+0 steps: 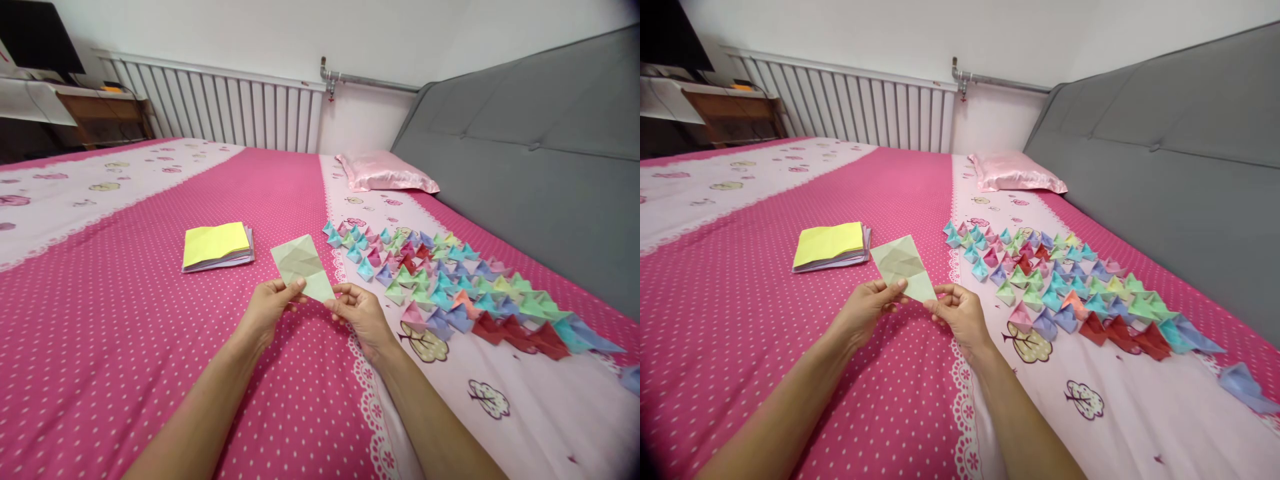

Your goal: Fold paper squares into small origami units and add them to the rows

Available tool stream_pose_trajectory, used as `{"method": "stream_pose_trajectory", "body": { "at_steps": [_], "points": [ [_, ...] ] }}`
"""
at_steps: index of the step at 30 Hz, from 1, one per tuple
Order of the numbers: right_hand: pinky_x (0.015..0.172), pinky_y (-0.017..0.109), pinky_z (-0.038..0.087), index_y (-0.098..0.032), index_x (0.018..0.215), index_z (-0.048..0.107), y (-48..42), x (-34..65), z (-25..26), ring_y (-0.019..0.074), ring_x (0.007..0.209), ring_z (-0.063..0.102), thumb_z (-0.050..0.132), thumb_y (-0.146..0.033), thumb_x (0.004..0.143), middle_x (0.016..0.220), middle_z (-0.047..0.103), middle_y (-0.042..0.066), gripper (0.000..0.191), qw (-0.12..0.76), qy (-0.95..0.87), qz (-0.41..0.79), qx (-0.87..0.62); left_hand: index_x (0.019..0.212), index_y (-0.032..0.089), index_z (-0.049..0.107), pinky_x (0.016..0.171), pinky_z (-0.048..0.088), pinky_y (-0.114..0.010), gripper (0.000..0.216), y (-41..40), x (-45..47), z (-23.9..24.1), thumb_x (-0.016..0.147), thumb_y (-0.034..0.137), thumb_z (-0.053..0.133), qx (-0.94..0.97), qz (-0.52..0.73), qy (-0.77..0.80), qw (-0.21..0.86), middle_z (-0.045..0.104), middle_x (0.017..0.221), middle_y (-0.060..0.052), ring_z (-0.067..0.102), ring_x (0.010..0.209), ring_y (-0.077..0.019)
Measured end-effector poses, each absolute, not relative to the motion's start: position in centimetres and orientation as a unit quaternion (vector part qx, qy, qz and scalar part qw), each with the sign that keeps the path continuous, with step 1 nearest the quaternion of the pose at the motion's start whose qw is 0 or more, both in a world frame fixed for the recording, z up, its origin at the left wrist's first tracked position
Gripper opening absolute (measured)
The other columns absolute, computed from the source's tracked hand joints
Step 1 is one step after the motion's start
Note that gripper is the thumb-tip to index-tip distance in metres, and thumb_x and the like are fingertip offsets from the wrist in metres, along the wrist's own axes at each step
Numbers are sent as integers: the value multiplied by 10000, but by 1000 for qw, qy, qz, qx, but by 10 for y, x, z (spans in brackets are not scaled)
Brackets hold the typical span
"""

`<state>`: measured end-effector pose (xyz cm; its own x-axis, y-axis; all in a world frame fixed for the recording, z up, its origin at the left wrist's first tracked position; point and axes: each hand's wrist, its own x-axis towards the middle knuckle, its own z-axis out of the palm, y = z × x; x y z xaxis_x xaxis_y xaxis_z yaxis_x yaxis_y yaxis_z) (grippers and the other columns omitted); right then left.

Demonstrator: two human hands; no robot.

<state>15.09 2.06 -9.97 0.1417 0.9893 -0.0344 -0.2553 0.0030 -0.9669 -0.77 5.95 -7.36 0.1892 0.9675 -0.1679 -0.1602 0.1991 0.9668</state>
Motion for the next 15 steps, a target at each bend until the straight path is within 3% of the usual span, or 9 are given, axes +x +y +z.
{"method": "stream_pose_trajectory", "body": {
  "at_steps": [8, 15],
  "points": [
    [440, 166, 335, -152, 830, 622, 20, 153, -100, 55, 434, 468, 745, -316, 594, 490, 519, -65, 313, 584, -393, 526, -477, 724, 88, 669, 471, 335, -193, 296, 63, -10, -75, 589, 344, 735, 439, 492, 466, 590, 624, 589, -41, 502, 490, -86],
    [344, 128, 194, -171, 948, 594, 19, 155, -93, 6, 336, 304, 688, -349, 662, 464, 490, -88, 350, 613, -376, 511, -471, 561, 122, 603, 356, 191, -187, 269, 58, -10, -70, 599, 362, 718, 475, 487, 501, 535, 405, 353, 72, 276, 319, -26]
  ]
}}
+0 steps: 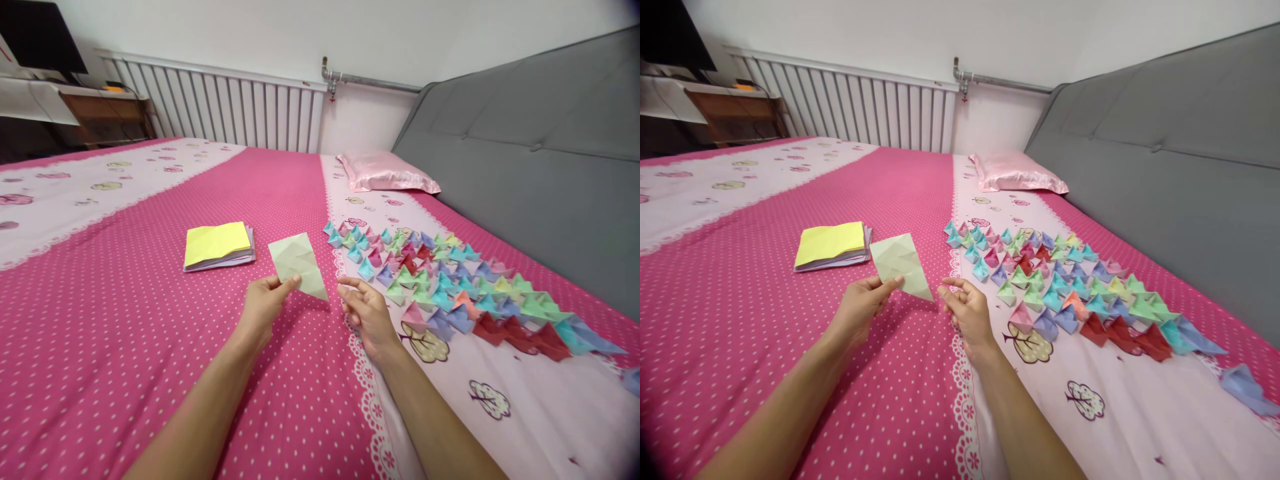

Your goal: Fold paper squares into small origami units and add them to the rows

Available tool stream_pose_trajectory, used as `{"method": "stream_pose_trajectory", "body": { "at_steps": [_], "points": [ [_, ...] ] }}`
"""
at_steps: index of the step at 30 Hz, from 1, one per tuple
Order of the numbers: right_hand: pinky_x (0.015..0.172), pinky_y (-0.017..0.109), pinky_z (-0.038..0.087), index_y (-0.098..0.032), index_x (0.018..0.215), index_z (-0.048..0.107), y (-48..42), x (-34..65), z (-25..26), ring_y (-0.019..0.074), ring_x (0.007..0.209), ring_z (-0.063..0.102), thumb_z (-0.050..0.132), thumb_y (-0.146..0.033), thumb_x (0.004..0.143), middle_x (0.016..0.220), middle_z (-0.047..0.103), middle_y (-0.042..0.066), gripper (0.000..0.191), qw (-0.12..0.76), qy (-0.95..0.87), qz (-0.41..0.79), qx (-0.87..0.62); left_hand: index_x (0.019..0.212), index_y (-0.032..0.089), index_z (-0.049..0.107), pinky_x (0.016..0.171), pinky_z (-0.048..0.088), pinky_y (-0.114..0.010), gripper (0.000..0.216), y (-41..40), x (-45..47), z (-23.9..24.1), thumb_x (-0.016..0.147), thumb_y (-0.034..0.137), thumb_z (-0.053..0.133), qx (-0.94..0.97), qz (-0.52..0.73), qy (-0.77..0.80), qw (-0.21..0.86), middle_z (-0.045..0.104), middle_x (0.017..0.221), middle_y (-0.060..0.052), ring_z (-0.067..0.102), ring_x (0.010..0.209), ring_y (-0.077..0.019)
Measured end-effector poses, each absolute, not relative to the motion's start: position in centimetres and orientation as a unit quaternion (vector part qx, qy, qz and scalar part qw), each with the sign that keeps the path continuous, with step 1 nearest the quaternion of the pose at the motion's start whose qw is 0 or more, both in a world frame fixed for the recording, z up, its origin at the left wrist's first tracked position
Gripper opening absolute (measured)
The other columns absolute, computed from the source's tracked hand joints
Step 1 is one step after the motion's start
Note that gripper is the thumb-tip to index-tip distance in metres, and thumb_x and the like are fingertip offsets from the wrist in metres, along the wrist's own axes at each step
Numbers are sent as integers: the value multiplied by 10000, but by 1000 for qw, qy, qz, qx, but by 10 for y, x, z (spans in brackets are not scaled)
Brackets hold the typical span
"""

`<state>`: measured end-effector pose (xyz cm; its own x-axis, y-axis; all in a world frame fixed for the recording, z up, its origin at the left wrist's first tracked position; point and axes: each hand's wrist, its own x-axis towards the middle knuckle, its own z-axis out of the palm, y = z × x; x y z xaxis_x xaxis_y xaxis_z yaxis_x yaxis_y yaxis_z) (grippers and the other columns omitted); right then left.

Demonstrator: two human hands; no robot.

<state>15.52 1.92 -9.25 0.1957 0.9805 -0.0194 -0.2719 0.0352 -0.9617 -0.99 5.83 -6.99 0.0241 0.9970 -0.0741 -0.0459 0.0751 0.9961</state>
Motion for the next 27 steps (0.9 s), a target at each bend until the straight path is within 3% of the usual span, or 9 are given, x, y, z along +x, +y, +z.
{"method": "stream_pose_trajectory", "body": {
  "at_steps": [6, 12, 17, 22, 27],
  "points": [
    [367, 153, 301, -216, 1217, 445, 14, 153, -85, 37, 359, 422, 665, -326, 686, 656, 642, -25, 585, 610, -424, 515, -427, 636, 101, 660, 391, 341, -189, 242, 56, -4, -66, 602, 338, 699, 509, 472, 481, 536, 646, 533, -42, 495, 388, -82],
    [363, 147, 341, -287, 1326, 289, 11, 149, -83, 72, 436, 537, 689, -304, 660, 798, 678, 11, 778, 600, -438, 530, -410, 740, 130, 710, 502, 447, -219, 189, 54, 0, -65, 593, 247, 696, 521, 484, 463, 530, 705, 658, -59, 630, 566, -156],
    [355, 142, 335, -294, 1365, 196, 12, 148, -85, 83, 432, 549, 691, -238, 639, 735, 675, -19, 880, 599, -446, 524, -409, 821, 155, 717, 601, 500, -264, 258, 55, 0, -71, 566, 189, 711, 513, 508, 423, 548, 721, 748, -54, 650, 620, -174],
    [354, 143, 344, -293, 1339, 283, 13, 146, -87, 87, 424, 557, 668, -212, 660, 646, 651, -48, 785, 594, -472, 506, -410, 885, 135, 705, 678, 516, -275, 293, 56, -1, -74, 596, 186, 704, 518, 513, 424, 537, 719, 821, -80, 663, 727, -195],
    [362, 169, 378, -246, 1163, 540, 13, 143, -91, 109, 461, 602, 644, -224, 686, 708, 657, -11, 489, 585, -505, 466, -431, 1013, 127, 659, 734, 517, -278, 419, 56, 0, -75, 608, 220, 714, 523, 524, 410, 533, 698, 942, -104, 655, 822, -205]
  ]
}}
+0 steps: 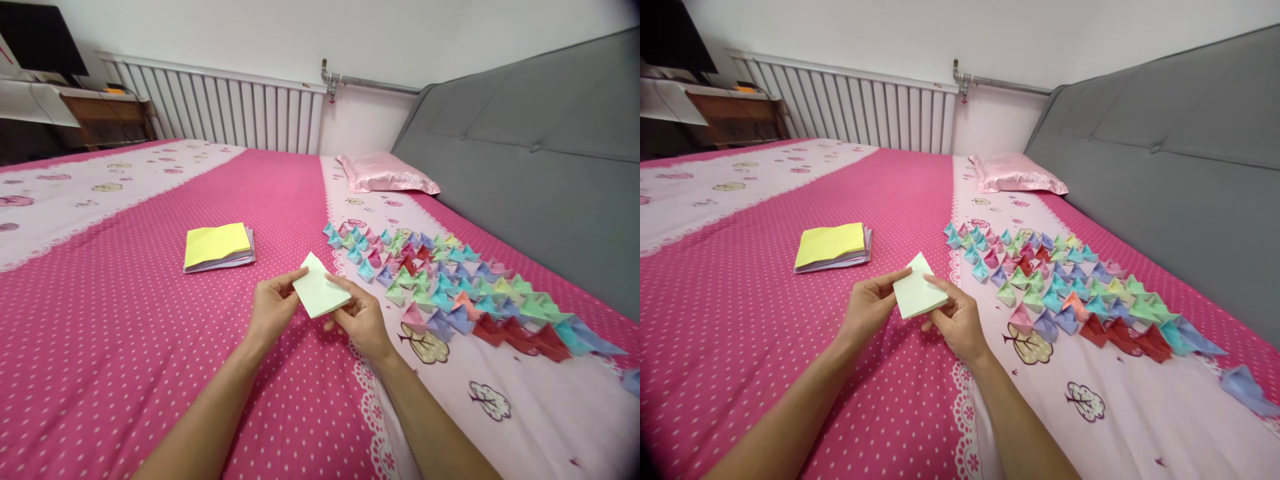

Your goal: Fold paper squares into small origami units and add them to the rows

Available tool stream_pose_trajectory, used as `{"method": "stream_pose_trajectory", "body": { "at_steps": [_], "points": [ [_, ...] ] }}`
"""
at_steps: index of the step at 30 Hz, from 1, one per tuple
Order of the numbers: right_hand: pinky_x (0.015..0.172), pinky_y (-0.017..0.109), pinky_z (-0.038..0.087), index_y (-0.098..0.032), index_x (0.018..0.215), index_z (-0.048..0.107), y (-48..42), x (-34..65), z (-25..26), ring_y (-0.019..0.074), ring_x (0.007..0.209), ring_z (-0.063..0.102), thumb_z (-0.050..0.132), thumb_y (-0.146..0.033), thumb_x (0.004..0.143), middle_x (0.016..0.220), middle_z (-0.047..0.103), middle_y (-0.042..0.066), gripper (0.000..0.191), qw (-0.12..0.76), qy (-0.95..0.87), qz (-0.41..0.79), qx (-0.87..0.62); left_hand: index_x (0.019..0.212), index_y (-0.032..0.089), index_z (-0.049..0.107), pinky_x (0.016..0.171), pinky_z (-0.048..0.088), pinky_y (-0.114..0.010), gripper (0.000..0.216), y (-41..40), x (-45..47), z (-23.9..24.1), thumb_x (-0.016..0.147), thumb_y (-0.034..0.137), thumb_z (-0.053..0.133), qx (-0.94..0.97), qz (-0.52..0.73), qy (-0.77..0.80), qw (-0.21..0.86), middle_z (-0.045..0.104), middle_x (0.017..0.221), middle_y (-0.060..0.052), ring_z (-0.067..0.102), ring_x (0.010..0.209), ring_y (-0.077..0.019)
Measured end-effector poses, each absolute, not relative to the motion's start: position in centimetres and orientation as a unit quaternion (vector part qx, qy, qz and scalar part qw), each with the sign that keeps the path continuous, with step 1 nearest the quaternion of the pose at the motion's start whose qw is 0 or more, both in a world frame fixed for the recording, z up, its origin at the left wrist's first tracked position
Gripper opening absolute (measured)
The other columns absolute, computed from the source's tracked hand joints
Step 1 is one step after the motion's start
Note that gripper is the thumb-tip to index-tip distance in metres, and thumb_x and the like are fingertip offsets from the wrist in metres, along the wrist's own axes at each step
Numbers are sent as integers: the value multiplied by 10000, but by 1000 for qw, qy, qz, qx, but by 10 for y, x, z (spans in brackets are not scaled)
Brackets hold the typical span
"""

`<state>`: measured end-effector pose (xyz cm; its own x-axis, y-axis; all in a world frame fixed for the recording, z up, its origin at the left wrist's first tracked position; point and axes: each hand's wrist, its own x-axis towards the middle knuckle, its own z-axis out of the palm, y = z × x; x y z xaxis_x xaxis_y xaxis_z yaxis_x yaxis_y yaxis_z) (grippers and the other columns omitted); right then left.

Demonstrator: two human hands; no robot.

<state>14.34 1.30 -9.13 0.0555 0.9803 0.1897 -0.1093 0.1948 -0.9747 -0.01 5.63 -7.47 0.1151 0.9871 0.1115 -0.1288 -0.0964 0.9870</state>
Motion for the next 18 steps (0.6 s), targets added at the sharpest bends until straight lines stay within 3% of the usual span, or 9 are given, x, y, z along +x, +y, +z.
{"method": "stream_pose_trajectory", "body": {
  "at_steps": [5, 10, 14, 18],
  "points": [
    [384, 196, 405, -202, 949, 635, 17, 147, -97, 123, 450, 597, 626, -240, 693, 644, 655, -4, 258, 618, -489, 411, -458, 1072, 139, 630, 763, 508, -281, 491, 54, 2, -73, 592, 188, 722, 517, 526, 384, 555, 684, 988, -108, 642, 867, -209],
    [364, 181, 324, -189, 861, 645, 18, 150, -99, 88, 388, 517, 577, -196, 701, 564, 633, -24, 174, 625, -493, 366, -482, 1125, 129, 594, 778, 497, -297, 520, 51, 2, -68, 611, 137, 671, 495, 519, 358, 598, 696, 947, -98, 639, 846, -196],
    [408, 185, 345, -187, 880, 636, 18, 151, -98, 93, 406, 520, 537, -179, 725, 499, 607, -31, 184, 613, -501, 367, -489, 998, 118, 661, 737, 500, -294, 344, 51, -1, -67, 671, 222, 636, 468, 524, 346, 622, 699, 905, -99, 638, 791, -183],
    [468, 207, 392, -188, 861, 638, 18, 151, -97, 113, 490, 564, 551, -195, 723, 567, 626, -17, 163, 598, -522, 377, -477, 842, 117, 693, 689, 496, -270, 253, 54, -3, -69, 666, 297, 675, 455, 525, 358, 624, 699, 854, -96, 632, 737, -166]
  ]
}}
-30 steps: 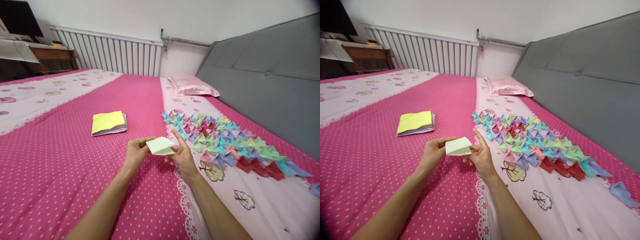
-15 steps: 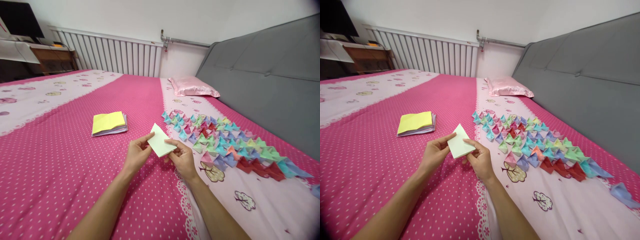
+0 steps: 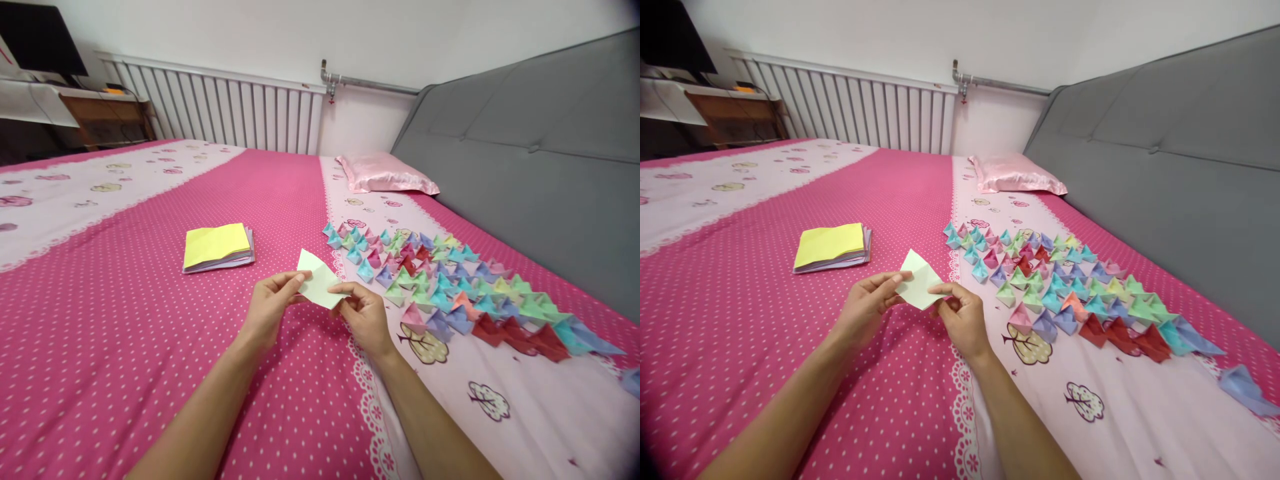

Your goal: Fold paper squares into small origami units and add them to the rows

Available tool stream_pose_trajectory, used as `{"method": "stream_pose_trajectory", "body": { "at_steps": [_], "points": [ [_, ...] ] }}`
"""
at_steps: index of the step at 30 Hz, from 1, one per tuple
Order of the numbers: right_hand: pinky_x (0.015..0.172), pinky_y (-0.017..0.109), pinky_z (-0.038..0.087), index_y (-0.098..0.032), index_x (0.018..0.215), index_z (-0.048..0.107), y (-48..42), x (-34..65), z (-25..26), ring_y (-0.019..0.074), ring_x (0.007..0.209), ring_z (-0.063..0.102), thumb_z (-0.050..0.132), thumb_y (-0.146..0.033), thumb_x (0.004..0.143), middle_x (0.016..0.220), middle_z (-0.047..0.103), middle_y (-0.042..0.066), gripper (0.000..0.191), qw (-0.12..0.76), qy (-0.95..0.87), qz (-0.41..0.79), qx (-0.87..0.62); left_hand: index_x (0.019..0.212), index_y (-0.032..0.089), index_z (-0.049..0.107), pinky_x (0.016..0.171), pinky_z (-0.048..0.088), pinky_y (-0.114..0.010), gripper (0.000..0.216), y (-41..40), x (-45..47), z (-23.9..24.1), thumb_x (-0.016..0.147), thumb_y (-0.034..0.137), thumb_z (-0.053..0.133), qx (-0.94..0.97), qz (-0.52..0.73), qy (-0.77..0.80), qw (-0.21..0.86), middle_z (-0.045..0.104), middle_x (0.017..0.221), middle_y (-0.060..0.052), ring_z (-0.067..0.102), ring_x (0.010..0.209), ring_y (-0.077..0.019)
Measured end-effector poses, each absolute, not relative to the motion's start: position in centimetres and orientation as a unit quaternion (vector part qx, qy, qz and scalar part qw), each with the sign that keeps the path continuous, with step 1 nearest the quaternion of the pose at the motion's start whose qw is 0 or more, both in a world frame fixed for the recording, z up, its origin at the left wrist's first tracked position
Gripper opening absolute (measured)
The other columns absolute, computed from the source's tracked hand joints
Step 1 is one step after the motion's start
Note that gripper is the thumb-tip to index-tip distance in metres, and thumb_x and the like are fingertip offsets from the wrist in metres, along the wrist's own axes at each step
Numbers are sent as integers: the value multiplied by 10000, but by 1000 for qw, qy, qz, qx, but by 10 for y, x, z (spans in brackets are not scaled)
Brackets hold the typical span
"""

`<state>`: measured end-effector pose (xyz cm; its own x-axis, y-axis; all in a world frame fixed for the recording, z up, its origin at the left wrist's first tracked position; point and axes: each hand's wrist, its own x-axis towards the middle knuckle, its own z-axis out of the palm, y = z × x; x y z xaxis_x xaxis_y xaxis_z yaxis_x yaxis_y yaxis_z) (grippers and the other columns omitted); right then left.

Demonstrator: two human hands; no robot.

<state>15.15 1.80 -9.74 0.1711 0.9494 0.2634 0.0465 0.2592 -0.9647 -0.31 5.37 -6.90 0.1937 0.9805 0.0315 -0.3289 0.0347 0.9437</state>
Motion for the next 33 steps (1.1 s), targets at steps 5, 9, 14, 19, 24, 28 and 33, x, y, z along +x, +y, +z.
{"method": "stream_pose_trajectory", "body": {
  "at_steps": [5, 9, 14, 19, 24, 28, 33],
  "points": [
    [470, 215, 377, -188, 848, 643, 18, 152, -99, 107, 493, 527, 584, -234, 726, 589, 600, -18, 143, 578, -544, 383, -473, 848, 117, 692, 662, 476, -245, 252, 54, -4, -72, 626, 234, 712, 461, 513, 366, 625, 703, 769, -72, 617, 652, -133],
    [478, 208, 370, -186, 807, 646, 19, 152, -97, 93, 506, 505, 631, -258, 710, 646, 601, -16, 121, 587, -549, 378, -460, 905, 118, 692, 669, 468, -244, 290, 53, -4, -70, 631, 212, 696, 473, 504, 386, 611, 708, 818, -82, 618, 666, -133],
    [494, 208, 386, -179, 759, 641, 19, 152, -95, 98, 488, 524, 640, -327, 717, 560, 586, -32, 154, 612, -520, 369, -469, 911, 134, 700, 658, 461, -221, 289, 51, -3, -65, 654, 265, 684, 492, 490, 395, 602, 708, 872, -89, 610, 673, -119],
    [449, 193, 351, -175, 755, 641, 19, 152, -96, 86, 437, 492, 632, -361, 729, 487, 576, -36, 189, 621, -494, 349, -498, 932, 159, 695, 652, 462, -221, 350, 50, -2, -66, 608, 289, 732, 516, 477, 383, 599, 714, 858, -73, 609, 661, -117],
    [439, 185, 347, -158, 724, 627, 19, 153, -97, 77, 419, 481, 636, -363, 728, 468, 564, -33, 205, 625, -487, 346, -502, 935, 170, 693, 563, 435, -181, 364, 51, -1, -67, 583, 242, 750, 532, 469, 396, 583, 716, 718, -36, 565, 552, -76],
    [428, 173, 351, -167, 702, 554, 19, 151, -97, 64, 414, 485, 681, -333, 689, 503, 540, -56, 209, 650, -457, 372, -479, 900, 174, 704, 574, 453, -188, 302, 52, 0, -69, 607, 242, 729, 527, 477, 390, 585, 713, 712, -33, 559, 539, -69],
    [417, 162, 359, -207, 740, 455, 20, 149, -96, 53, 423, 484, 734, -280, 626, 587, 520, -87, 310, 684, -418, 398, -446, 948, 166, 688, 559, 465, -190, 355, 53, 1, -70, 600, 219, 731, 514, 486, 368, 604, 709, 730, -36, 563, 535, -70]
  ]
}}
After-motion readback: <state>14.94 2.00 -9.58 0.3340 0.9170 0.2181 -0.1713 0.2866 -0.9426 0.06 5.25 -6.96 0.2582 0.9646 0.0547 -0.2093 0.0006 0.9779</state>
